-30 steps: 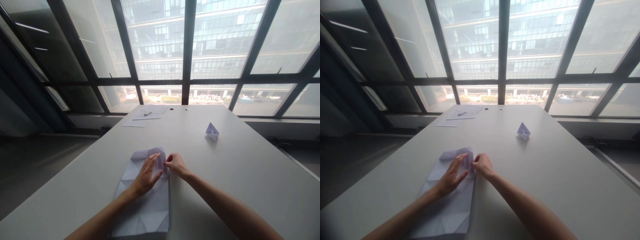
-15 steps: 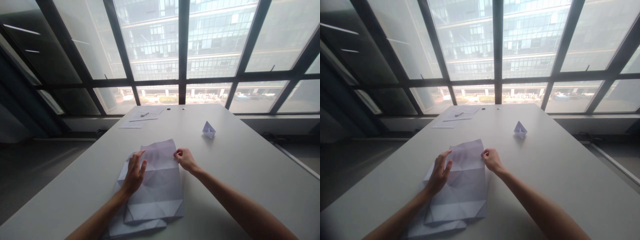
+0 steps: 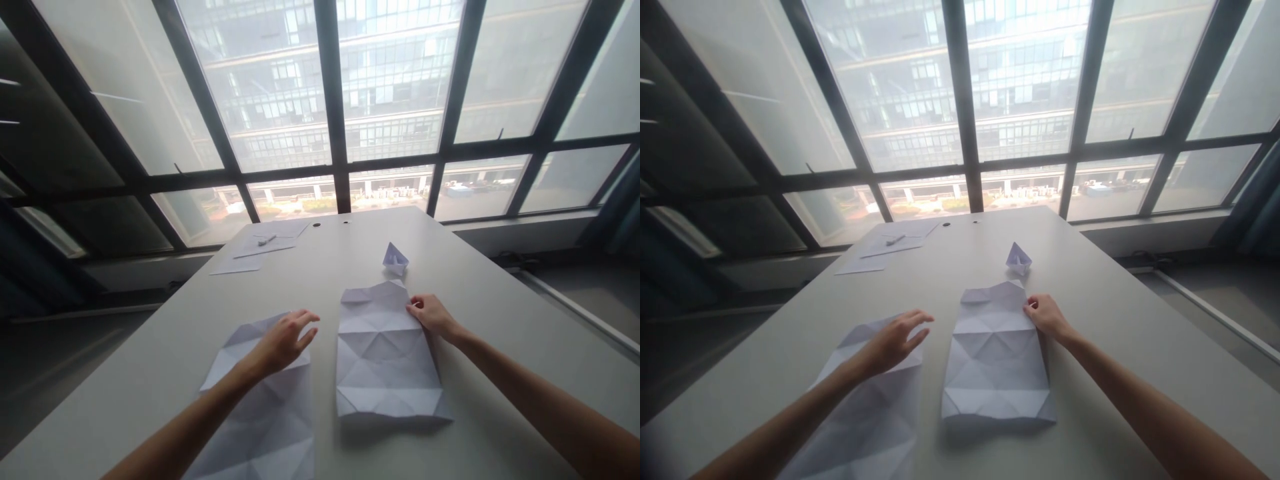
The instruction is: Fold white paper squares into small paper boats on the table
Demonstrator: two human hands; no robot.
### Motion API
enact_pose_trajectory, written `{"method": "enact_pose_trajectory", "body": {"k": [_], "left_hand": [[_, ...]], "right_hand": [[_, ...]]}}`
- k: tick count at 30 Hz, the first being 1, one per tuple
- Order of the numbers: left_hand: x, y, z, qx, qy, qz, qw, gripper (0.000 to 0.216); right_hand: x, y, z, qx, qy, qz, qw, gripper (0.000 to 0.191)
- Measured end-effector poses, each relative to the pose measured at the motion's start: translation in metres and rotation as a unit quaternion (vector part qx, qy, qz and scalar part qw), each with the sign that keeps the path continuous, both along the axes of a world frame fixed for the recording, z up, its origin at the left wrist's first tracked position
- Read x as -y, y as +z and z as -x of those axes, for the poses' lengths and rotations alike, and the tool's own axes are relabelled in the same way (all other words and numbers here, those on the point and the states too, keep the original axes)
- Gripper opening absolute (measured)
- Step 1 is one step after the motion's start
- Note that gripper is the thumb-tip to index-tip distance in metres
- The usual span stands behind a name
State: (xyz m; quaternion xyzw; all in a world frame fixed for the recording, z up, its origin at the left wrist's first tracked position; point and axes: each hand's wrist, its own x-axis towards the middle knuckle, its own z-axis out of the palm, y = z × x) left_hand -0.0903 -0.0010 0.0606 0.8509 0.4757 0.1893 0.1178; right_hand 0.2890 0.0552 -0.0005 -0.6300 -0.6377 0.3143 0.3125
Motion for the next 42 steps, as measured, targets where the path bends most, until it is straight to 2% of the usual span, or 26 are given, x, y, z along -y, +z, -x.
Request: {"method": "enact_pose_trajectory", "body": {"k": [2, 4, 6, 7, 9, 10, 12, 14, 19, 24, 26, 29, 32, 34, 36, 38, 40, 42], "left_hand": [[-0.014, -0.002, -0.043, 0.03, -0.016, -0.003, 0.999, 0.028], [-0.026, -0.013, -0.084, 0.09, -0.025, -0.009, 0.996, 0.027], [-0.037, -0.029, -0.113, 0.085, -0.025, -0.014, 0.996, 0.034], [-0.042, -0.037, -0.123, 0.066, -0.029, -0.011, 0.997, 0.044], [-0.048, -0.051, -0.133, 0.034, -0.04, 0.008, 0.999, 0.066], [-0.05, -0.057, -0.134, 0.021, -0.044, 0.018, 0.999, 0.069], [-0.05, -0.065, -0.13, 0.004, -0.057, 0.015, 0.998, 0.069], [-0.045, -0.068, -0.124, -0.004, -0.077, -0.007, 0.997, 0.065], [-0.026, -0.057, -0.108, 0.035, -0.087, -0.061, 0.994, 0.046], [0.001, -0.046, -0.09, 0.112, -0.12, -0.048, 0.985, 0.042], [0.014, -0.044, -0.077, 0.154, -0.16, -0.009, 0.975, 0.045], [0.025, -0.04, -0.055, 0.206, -0.216, 0.12, 0.947, 0.049], [0.011, -0.031, -0.043, 0.286, -0.171, 0.236, 0.913, 0.054], [-0.011, -0.019, -0.048, 0.284, -0.159, 0.301, 0.896, 0.054], [-0.036, -0.007, -0.065, 0.268, -0.154, 0.277, 0.91, 0.046], [-0.057, 0.001, -0.092, 0.269, -0.137, 0.188, 0.935, 0.037], [-0.067, -0.001, -0.119, 0.249, -0.084, 0.096, 0.96, 0.026], [-0.067, -0.013, -0.138, 0.205, -0.05, 0.025, 0.977, 0.02]], "right_hand": [[-0.001, 0.0, -0.003, 0.06, -0.005, -0.009, 0.998, 0.022], [0.002, 0.0, -0.001, 0.125, -0.035, -0.037, 0.991, 0.029], [0.007, 0.003, 0.005, 0.193, -0.073, -0.104, 0.973, 0.043], [0.01, 0.005, 0.009, 0.219, -0.074, -0.137, 0.963, 0.045], [0.017, 0.008, 0.017, 0.26, -0.022, -0.191, 0.946, 0.041], [0.02, 0.008, 0.021, 0.283, 0.008, -0.206, 0.937, 0.036], [0.025, 0.006, 0.027, 0.323, 0.041, -0.205, 0.923, 0.025], [0.031, 0.001, 0.03, 0.333, 0.075, -0.187, 0.921, 0.022], [0.048, -0.005, 0.03, 0.31, 0.105, -0.167, 0.93, 0.026], [0.062, 0.011, 0.036, 0.31, 0.148, -0.171, 0.923, 0.024], [0.064, 0.018, 0.041, 0.288, 0.182, -0.195, 0.92, 0.029], [0.064, 0.024, 0.048, 0.251, 0.254, -0.223, 0.907, 0.034], [0.064, 0.025, 0.053, 0.234, 0.315, -0.22, 0.893, 0.033], [0.066, 0.024, 0.056, 0.233, 0.321, -0.216, 0.892, 0.033], [0.067, 0.022, 0.059, 0.233, 0.307, -0.218, 0.896, 0.033], [0.07, 0.019, 0.061, 0.235, 0.288, -0.22, 0.902, 0.033], [0.071, 0.015, 0.061, 0.236, 0.271, -0.223, 0.906, 0.03], [0.071, 0.011, 0.059, 0.226, 0.261, -0.225, 0.911, 0.027]]}}
